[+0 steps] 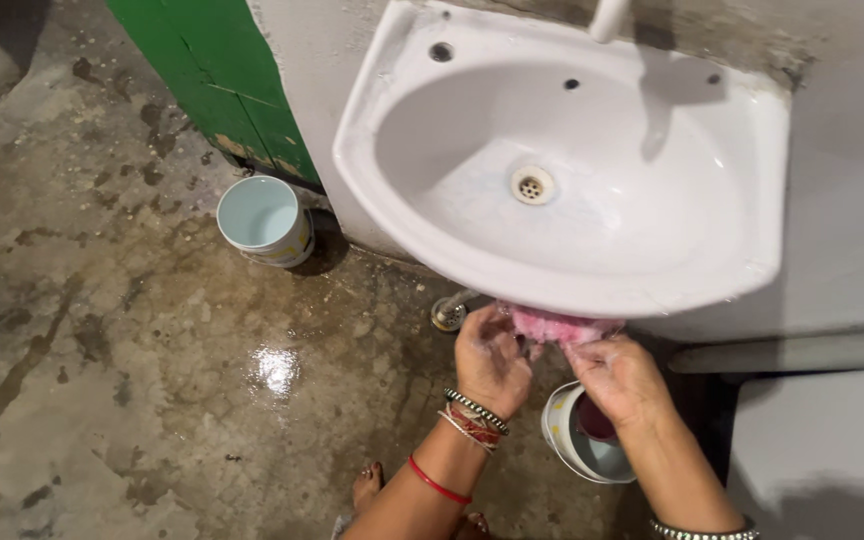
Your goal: The person scrubs a white wall-mounted sink using a colorful sponge, focusing on the basin, rim, and surrounding wall area. The person repeatedly wipes and scrubs different sections of the sink and the wall behind it.
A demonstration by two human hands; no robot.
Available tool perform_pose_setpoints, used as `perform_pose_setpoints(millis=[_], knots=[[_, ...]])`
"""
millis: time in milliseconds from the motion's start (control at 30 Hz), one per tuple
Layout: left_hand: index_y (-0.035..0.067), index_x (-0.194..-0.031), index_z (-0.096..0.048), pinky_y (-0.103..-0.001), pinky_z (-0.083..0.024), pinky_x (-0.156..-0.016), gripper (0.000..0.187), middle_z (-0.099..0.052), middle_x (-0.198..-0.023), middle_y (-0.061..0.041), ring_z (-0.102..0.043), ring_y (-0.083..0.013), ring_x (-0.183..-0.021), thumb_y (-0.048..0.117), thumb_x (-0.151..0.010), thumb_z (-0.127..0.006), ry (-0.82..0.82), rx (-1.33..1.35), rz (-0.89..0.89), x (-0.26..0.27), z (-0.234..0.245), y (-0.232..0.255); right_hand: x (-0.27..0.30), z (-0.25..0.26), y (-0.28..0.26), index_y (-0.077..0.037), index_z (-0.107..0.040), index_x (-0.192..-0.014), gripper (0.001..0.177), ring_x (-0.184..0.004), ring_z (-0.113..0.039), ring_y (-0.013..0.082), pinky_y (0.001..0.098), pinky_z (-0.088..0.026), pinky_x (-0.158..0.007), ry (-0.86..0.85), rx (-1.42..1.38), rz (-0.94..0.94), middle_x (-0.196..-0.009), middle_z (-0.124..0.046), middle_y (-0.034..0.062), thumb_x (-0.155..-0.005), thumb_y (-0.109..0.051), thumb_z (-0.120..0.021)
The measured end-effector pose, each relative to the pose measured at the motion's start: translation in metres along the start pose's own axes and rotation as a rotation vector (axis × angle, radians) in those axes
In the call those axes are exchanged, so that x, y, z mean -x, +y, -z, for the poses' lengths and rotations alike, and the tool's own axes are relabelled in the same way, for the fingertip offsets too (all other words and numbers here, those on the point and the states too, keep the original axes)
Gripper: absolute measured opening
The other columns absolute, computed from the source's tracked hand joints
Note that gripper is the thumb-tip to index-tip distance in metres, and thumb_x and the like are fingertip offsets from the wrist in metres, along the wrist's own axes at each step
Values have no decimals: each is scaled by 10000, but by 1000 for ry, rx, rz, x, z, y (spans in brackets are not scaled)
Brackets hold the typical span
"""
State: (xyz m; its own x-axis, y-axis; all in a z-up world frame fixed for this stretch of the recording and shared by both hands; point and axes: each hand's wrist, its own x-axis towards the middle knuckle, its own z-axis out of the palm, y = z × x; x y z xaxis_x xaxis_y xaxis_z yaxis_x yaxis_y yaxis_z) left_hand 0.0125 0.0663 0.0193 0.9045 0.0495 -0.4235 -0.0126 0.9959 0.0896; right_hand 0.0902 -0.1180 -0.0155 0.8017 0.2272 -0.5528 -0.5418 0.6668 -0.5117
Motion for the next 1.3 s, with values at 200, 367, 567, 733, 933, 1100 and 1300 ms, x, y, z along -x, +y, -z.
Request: perform_pose_setpoints(millis=[200,367,567,733,933,1100,1300], knots=[[120,-1263,-590,-412,-420,-1018,490,-645,-1295,-53,-567,-243,-1211,489,-944,-541,-19,10,-69,7,-4,78,-5,-71,75,23,-563,-1278,643,-1325,-537,371,534,-444,-1115,-84,-74,-22,-1379,-575,190,-696,259,-429],[59,-1441,-512,-476,-354,-1183,721,-574,-1452,-120,-501,-289,-1364,597,-975,-399,-174,29,-55,-1,-22,154,-26,-139,134,-40,-602,-1246,628,-1333,-539,338,490,-466,-1096,-144,-157,-43,-1363,-590,151,-716,258,-443],[40,-1514,-444,-503,-365,-1171,901,-545,-1485,-156,-490,-314,-1393,720,-960,-237,-150,-227,-116,-35,-60,241,-95,-188,194,3,-600,-1246,487,-1315,-557,289,362,-502,-1092,-218,-191,-10,-1357,-605,156,-827,240,-527],[64,-1509,-424,-551,-379,-1153,905,-526,-1480,-181,-473,-344,-1400,733,-938,-212,-219,-318,-70,-38,-65,262,-98,-199,214,-59,-562,-1263,482,-1290,-554,283,385,-495,-1139,-212,-218,103,-1352,-561,120,-879,230,-533],[53,-1515,-456,-466,-395,-1180,643,-548,-1492,-127,-485,-281,-1397,499,-1070,-324,-258,-396,-64,-28,-27,238,-55,-176,206,-53,-607,-1269,520,-1255,-608,298,434,-496,-1093,-113,-300,67,-1353,-626,154,-820,195,-521],[76,-1463,-481,-443,-474,-1116,442,-583,-1340,-100,-558,-235,-1248,306,-1104,-366,-285,-284,-47,-88,-26,259,-114,-198,217,70,-584,-1271,398,-1265,-582,304,408,-491,-1129,-269,-265,108,-1336,-611,188,-907,227,-557],[70,-1339,-521,-434,-538,-1025,384,-635,-1234,-102,-594,-249,-1187,325,-1092,-372,-225,-384,-16,-107,-45,265,-100,-202,209,27,-582,-1259,447,-1249,-590,299,396,-513,-1095,-197,-272,103,-1334,-599,175,-853,212,-556]])
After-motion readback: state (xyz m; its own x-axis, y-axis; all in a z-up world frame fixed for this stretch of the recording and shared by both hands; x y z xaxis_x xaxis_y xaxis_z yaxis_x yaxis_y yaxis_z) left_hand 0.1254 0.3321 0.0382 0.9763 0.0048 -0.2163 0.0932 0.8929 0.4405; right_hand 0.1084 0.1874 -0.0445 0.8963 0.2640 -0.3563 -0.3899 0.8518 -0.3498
